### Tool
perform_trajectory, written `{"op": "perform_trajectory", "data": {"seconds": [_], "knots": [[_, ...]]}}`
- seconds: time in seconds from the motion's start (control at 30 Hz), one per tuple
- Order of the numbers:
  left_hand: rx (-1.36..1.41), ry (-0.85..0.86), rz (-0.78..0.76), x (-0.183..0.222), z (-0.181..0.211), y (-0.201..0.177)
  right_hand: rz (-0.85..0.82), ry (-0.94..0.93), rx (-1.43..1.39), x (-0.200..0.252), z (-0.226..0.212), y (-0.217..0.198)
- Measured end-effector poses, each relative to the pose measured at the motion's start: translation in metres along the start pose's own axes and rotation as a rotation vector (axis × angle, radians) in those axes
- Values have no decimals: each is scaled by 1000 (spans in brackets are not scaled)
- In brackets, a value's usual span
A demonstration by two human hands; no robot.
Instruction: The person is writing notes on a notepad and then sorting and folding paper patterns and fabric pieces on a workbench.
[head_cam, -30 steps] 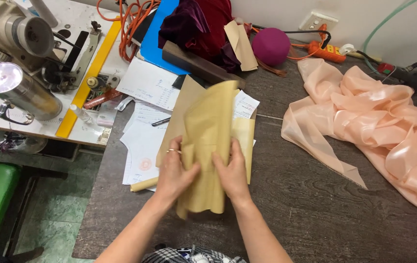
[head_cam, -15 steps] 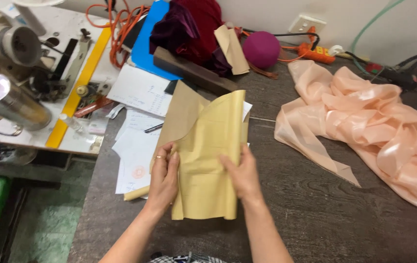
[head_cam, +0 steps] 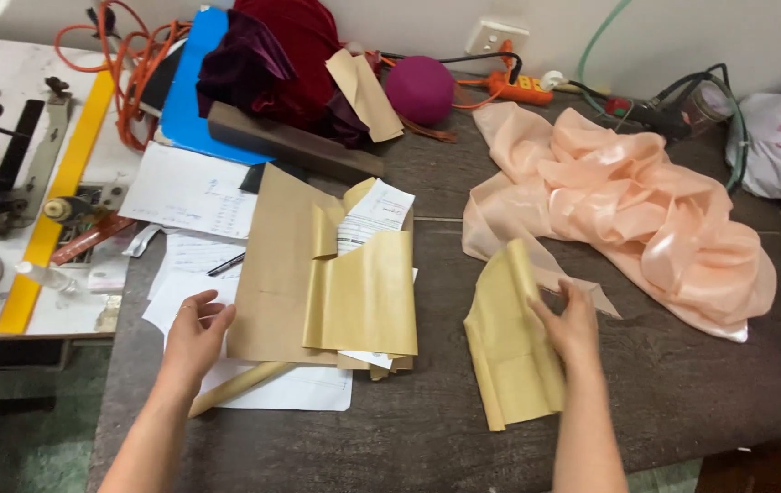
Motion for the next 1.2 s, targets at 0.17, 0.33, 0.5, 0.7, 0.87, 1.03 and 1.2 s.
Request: {"op": "perform_trajectory", "data": {"seconds": [0.17,0.33,0.5,0.7,0.87,1.03,1.2], "knots": [[127,-96,-79,12,36,20,-84,-51,12,33,-38,73],[230,-111,-217,24,64,42,-440,376,-516,105,-81,145],[-101,188,-347,38,72,87,-557,293,-491,113,-87,180],[-165,450,-490,115,129,112,-583,227,-579,137,-126,177],[-296,589,-532,131,117,123,-500,309,-561,140,-119,187],[-90,500,-568,110,107,102,-377,331,-509,124,-86,206],[-429,589,-334,76,43,52,-388,350,-564,121,-90,187]]}}
Point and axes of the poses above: each hand's wrist, its own x-axis away from the middle knuckle, its own y-axis out of the palm, z = x × y, the point moved 8 cm from there along -x, towards the middle knuckle, and after that the axes turned 15 degrees about z, right-handed, at the moved point
